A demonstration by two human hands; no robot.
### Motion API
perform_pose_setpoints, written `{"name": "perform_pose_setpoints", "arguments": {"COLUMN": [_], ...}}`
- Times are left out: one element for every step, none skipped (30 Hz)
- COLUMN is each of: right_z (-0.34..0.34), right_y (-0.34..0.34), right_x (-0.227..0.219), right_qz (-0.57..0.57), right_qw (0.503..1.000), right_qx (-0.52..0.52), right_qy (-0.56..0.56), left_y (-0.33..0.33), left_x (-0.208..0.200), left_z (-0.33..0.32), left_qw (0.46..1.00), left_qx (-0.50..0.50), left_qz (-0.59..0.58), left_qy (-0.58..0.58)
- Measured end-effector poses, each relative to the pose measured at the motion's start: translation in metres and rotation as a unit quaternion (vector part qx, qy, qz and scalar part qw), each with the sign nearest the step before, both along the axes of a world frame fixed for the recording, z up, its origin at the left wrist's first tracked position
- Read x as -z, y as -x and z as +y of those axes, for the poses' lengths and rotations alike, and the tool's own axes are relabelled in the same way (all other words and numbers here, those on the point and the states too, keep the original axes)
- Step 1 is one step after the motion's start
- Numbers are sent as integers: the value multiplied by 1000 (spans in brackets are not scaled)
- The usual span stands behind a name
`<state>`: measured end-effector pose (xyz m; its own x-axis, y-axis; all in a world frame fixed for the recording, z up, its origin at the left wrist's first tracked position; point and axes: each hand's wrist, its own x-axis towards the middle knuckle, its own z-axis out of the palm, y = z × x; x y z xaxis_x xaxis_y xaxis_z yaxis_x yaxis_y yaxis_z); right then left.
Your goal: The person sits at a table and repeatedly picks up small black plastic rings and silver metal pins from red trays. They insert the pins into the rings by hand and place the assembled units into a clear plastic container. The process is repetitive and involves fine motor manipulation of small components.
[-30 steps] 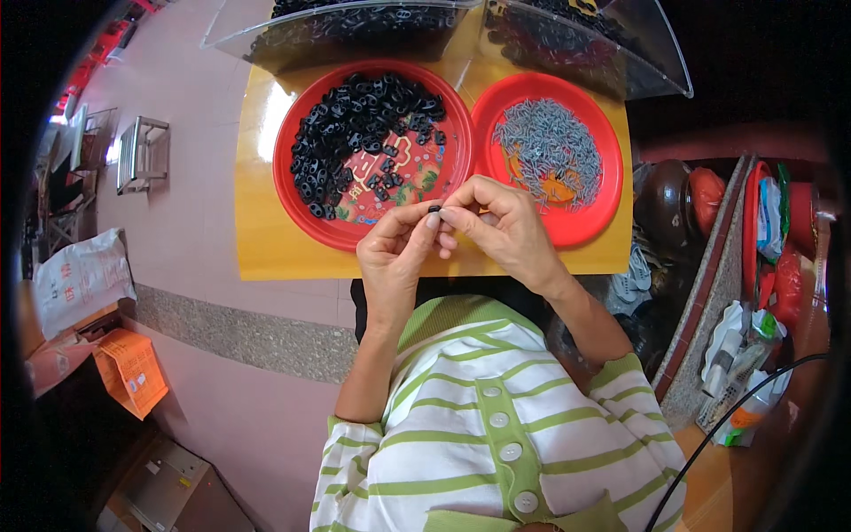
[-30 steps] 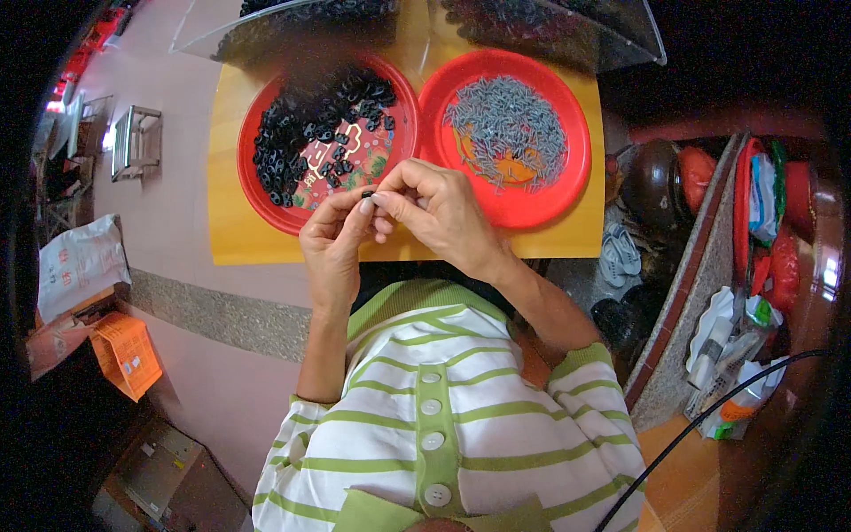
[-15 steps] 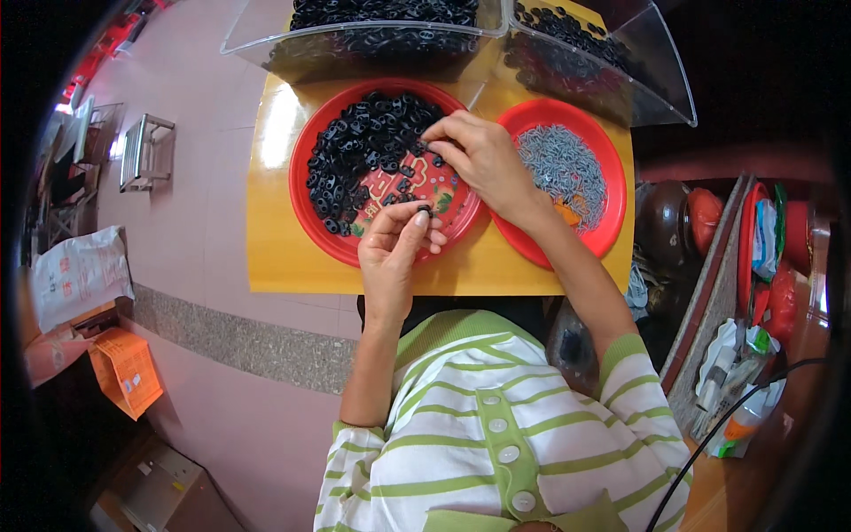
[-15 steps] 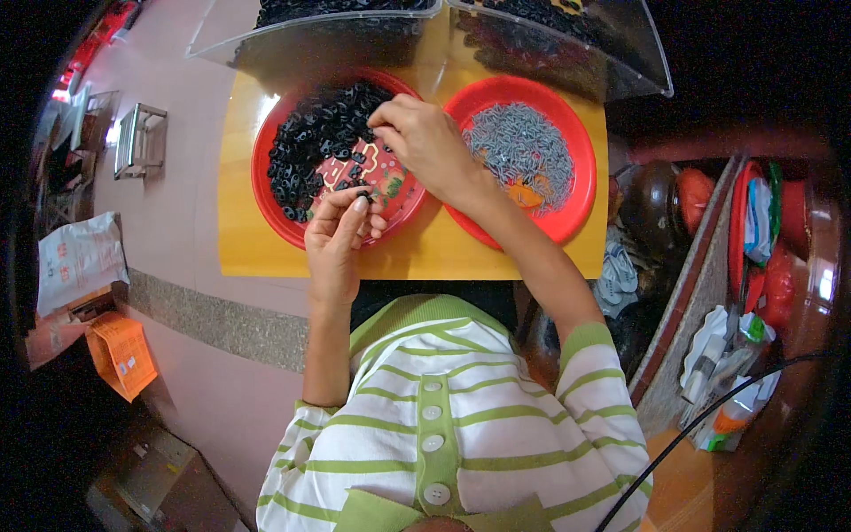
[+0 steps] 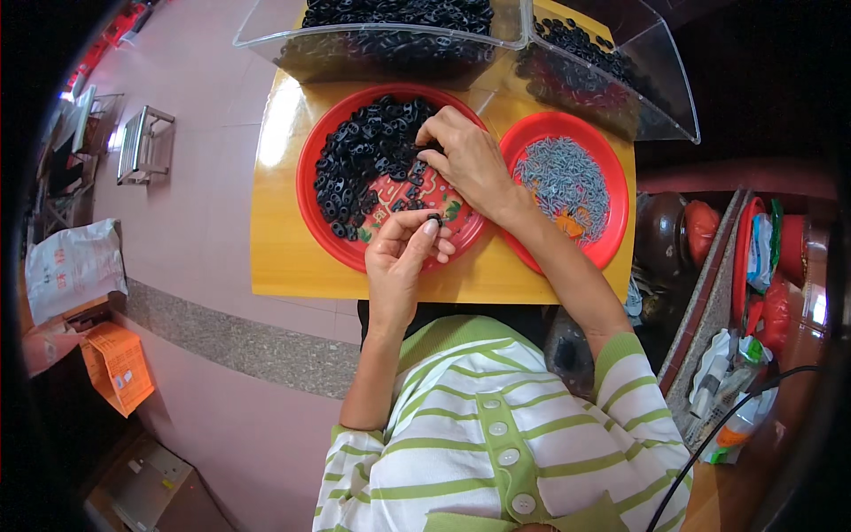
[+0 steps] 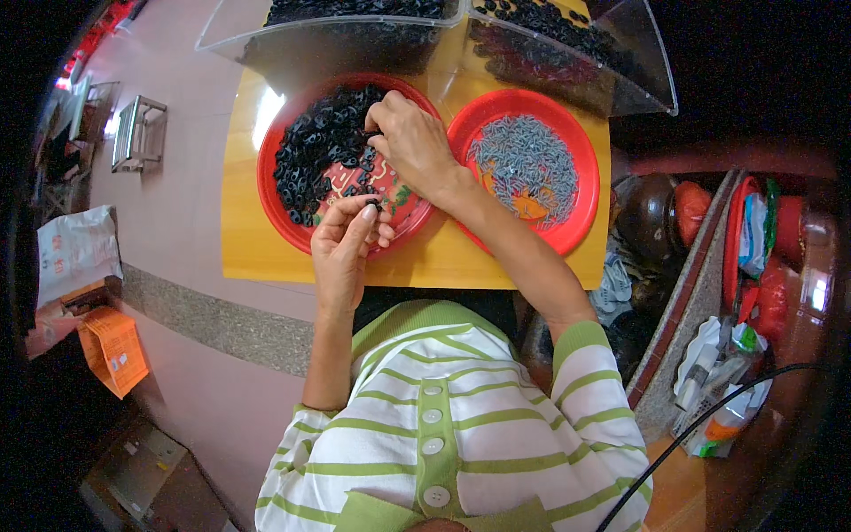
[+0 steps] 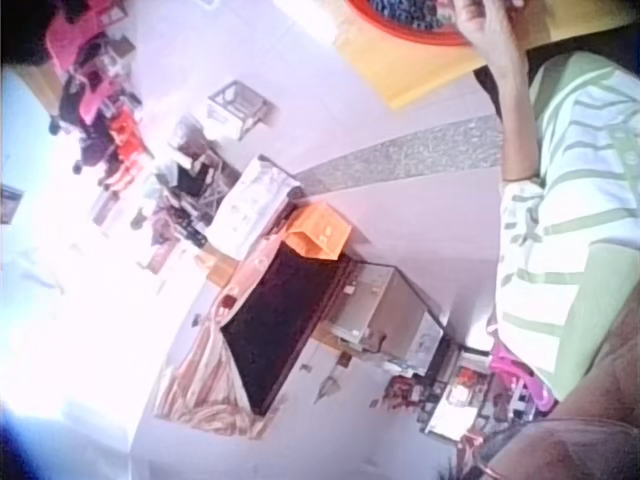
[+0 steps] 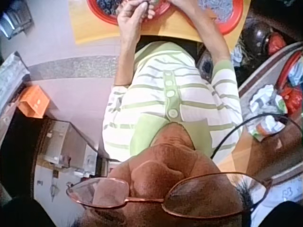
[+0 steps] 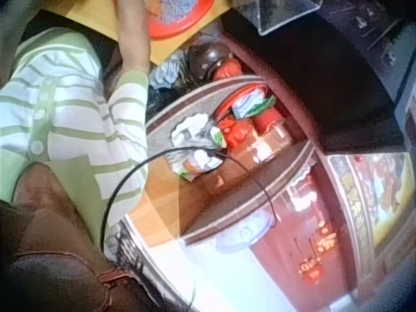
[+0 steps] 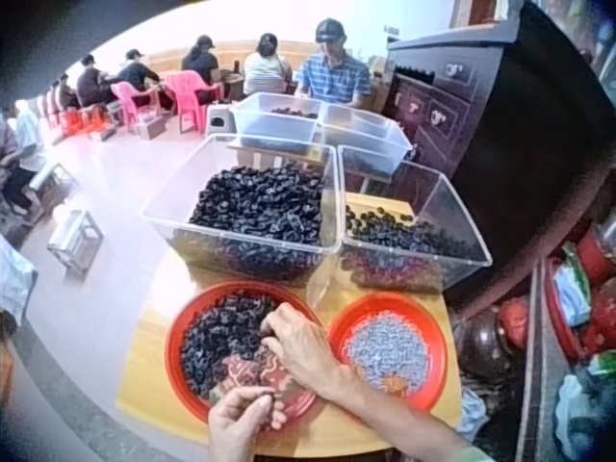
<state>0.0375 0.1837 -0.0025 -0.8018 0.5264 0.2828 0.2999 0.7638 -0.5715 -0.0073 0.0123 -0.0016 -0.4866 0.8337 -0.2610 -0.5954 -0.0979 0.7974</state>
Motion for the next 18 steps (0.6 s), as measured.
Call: {"name": "perform_pose_setpoints", "arguments": {"right_z": [-1, -3, -5, -7, -9, -12, -16, -22, -27, -31, -35, -38, -41, -44, -48, -55, -60, -63], "right_y": [0, -2, -3, -5, -7, -9, -13, -17, -21, -26, -31, -36, -40, -45, -48, -52, -55, -57], "right_x": [-1, -2, -3, -6, -10, -14, -19, -27, -32, -36, -40, -43, -44, -43, -43, -49, -51, -52], "right_qz": [5, 9, 13, 18, 23, 28, 39, 49, 60, 66, 72, 79, 91, 104, 116, 122, 126, 129], "right_qw": [1000, 1000, 1000, 999, 997, 993, 987, 980, 971, 965, 959, 953, 948, 943, 937, 926, 913, 900], "right_qx": [-6, -11, -16, -19, -21, -24, -17, -10, -4, -4, -5, -6, -11, -17, -23, -26, -31, -36], "right_qy": [-3, -5, -8, 33, 74, 115, 154, 194, 233, 253, 273, 293, 305, 316, 327, 357, 386, 415], "left_y": [0, 0, 0, 0, -1, -1, -1, -1, -1, -1, -1, -1, -1, -1, -2, -2, -2, -2], "left_x": [-1, -1, -1, -1, -1, 0, 0, 1, 1, 1, 0, -1, -2, -8, -10, -11, -13, -17], "left_z": [0, 0, 0, 1, 0, 0, -1, -2, -3, -4, -5, -7, -9, -11, -12, -13, -14, -16], "left_qw": [1000, 1000, 1000, 1000, 1000, 1000, 1000, 999, 999, 998, 997, 996, 995, 993, 992, 990, 988, 987], "left_qx": [1, -3, -5, -9, -11, -14, -16, -23, -30, -35, -46, -57, -68, -78, -91, -103, -117, -118], "left_qz": [2, 2, 1, 1, 0, -2, -3, -11, -18, -27, -28, -29, -30, -17, 8, 32, 57, 60], "left_qy": [-1, -5, -9, -14, -14, -14, -15, -23, -30, -39, -51, -62, -73, -85, -86, -86, -85, -93]}}
